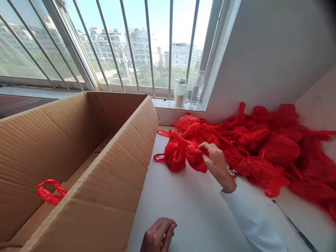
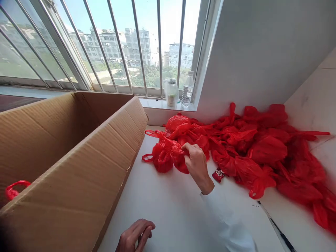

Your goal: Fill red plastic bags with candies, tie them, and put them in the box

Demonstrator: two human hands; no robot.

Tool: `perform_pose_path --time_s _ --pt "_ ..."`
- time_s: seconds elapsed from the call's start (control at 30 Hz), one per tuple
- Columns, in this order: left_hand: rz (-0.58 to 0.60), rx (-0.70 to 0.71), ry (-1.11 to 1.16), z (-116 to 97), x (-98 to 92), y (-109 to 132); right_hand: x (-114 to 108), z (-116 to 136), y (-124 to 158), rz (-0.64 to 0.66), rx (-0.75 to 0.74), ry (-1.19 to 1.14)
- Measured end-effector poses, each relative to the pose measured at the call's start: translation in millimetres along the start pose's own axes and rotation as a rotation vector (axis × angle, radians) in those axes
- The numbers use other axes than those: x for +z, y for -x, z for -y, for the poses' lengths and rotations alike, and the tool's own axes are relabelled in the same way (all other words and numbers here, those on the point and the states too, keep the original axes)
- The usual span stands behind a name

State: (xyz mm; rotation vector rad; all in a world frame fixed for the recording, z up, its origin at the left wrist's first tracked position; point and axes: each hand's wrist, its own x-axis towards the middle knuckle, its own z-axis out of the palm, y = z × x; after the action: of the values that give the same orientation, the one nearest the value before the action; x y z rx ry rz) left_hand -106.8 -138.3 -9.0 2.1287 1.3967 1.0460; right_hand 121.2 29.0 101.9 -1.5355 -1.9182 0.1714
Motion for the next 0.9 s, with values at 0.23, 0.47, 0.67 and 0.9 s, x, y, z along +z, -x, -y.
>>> perform_pose_path --time_s 0.23,0.47,0.67,0.9 --pt "-0.301 0.006 -0.007 -48.3 -13.2 -47.1 -4.7 -26.5 111.7 0.106 0.217 -0.411" --pt "0.003 0.239 -0.153 -53.4 1.2 -72.1 5.5 -19.7 184.4 0.152 -0.045 -0.307" --pt "0.468 0.189 -0.079 -42.3 18.0 -96.9 8.9 -9.4 173.0 0.039 0.017 -0.042" --pt "0.239 -0.015 0.036 -28.3 6.2 -92.2 6.1 -23.0 170.6 -0.079 0.171 -0.296"
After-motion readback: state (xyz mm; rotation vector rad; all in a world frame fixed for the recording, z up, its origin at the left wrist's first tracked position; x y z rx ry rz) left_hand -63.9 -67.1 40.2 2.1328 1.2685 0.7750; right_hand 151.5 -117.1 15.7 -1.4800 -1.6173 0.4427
